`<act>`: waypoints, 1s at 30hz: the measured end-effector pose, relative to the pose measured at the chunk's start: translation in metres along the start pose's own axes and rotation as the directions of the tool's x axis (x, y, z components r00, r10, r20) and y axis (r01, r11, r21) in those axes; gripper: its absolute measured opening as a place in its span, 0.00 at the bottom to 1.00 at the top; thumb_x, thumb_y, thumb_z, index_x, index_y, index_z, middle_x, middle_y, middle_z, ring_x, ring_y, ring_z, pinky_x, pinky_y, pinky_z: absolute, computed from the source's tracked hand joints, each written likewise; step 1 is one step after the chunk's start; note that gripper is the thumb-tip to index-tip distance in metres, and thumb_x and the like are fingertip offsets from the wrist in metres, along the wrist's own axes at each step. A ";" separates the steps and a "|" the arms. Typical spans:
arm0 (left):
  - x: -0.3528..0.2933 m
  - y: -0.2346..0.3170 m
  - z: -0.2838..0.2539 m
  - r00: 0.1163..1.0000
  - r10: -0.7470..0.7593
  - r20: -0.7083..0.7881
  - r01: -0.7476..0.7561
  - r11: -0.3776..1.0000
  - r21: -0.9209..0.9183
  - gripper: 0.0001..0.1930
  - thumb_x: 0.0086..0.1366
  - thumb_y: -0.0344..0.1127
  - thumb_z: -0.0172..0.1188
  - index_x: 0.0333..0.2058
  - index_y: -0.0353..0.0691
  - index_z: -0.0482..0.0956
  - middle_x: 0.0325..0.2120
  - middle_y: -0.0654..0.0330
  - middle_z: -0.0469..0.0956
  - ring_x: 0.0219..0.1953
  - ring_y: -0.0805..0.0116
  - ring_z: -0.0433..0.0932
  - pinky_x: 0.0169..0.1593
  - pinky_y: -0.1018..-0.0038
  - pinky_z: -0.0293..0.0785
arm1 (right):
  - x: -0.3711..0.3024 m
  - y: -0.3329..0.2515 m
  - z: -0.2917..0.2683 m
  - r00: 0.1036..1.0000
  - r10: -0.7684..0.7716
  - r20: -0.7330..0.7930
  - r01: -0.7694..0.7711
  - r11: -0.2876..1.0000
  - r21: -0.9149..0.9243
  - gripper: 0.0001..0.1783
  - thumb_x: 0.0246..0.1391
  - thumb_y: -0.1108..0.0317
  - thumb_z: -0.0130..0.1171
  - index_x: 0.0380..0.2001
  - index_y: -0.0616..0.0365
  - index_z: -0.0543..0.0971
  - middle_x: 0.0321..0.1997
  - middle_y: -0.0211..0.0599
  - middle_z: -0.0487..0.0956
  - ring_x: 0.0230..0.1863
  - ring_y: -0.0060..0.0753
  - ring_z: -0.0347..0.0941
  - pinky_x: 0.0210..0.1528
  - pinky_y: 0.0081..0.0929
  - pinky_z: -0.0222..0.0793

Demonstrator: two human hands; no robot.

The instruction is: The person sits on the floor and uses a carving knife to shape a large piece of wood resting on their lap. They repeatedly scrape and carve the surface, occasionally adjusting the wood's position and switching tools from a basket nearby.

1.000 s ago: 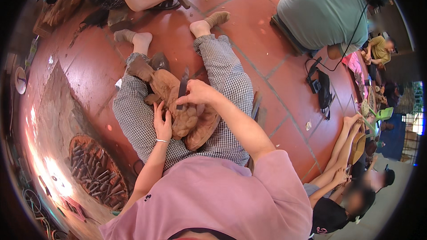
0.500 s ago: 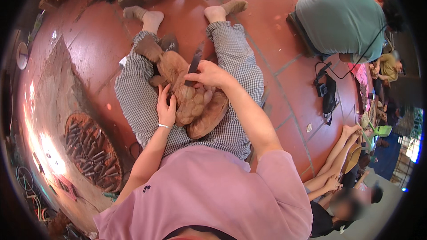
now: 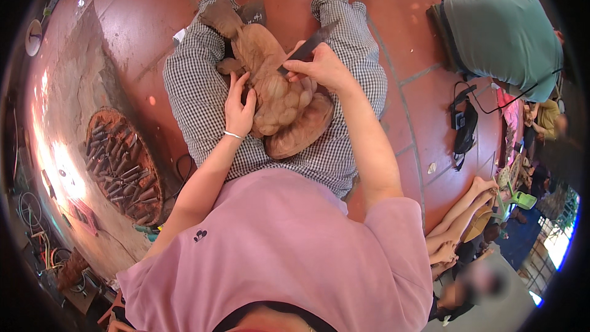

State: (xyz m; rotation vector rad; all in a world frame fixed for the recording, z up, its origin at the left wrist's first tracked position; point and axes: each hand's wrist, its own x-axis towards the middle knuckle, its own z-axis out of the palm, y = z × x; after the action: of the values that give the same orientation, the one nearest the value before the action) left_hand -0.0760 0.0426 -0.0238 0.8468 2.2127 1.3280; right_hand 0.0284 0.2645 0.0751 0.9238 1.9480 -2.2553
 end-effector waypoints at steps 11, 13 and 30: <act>0.002 0.004 -0.002 0.998 -0.049 0.030 0.050 0.999 -0.021 0.24 0.68 0.37 0.55 0.61 0.37 0.71 0.68 0.31 0.53 0.67 0.38 0.63 0.65 0.60 0.65 | 0.049 -0.006 -0.010 0.956 0.220 0.192 -0.170 0.955 -0.244 0.14 0.53 0.63 0.70 0.33 0.66 0.85 0.31 0.33 0.84 0.29 0.24 0.77 0.36 0.20 0.72; 0.001 0.003 -0.002 0.999 -0.043 0.030 0.043 0.999 -0.027 0.24 0.68 0.38 0.55 0.61 0.37 0.71 0.68 0.31 0.53 0.67 0.38 0.63 0.65 0.60 0.65 | 0.056 -0.005 -0.010 0.961 0.229 0.155 -0.197 0.960 -0.202 0.14 0.54 0.64 0.70 0.34 0.67 0.86 0.31 0.34 0.84 0.27 0.23 0.76 0.34 0.19 0.71; 0.000 -0.002 0.000 1.000 0.025 -0.005 -0.025 0.999 -0.021 0.24 0.68 0.38 0.55 0.61 0.38 0.71 0.67 0.30 0.54 0.67 0.38 0.62 0.66 0.60 0.65 | 0.072 -0.025 -0.003 0.890 0.340 0.304 -0.167 0.863 -0.477 0.17 0.57 0.62 0.68 0.40 0.66 0.81 0.37 0.36 0.84 0.43 0.25 0.81 0.46 0.21 0.81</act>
State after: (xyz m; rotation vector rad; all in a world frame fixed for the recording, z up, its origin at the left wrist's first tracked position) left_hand -0.0766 0.0424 -0.0254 0.8664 2.1946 1.3644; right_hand -0.0394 0.2979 0.0654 0.5911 1.8941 -1.5938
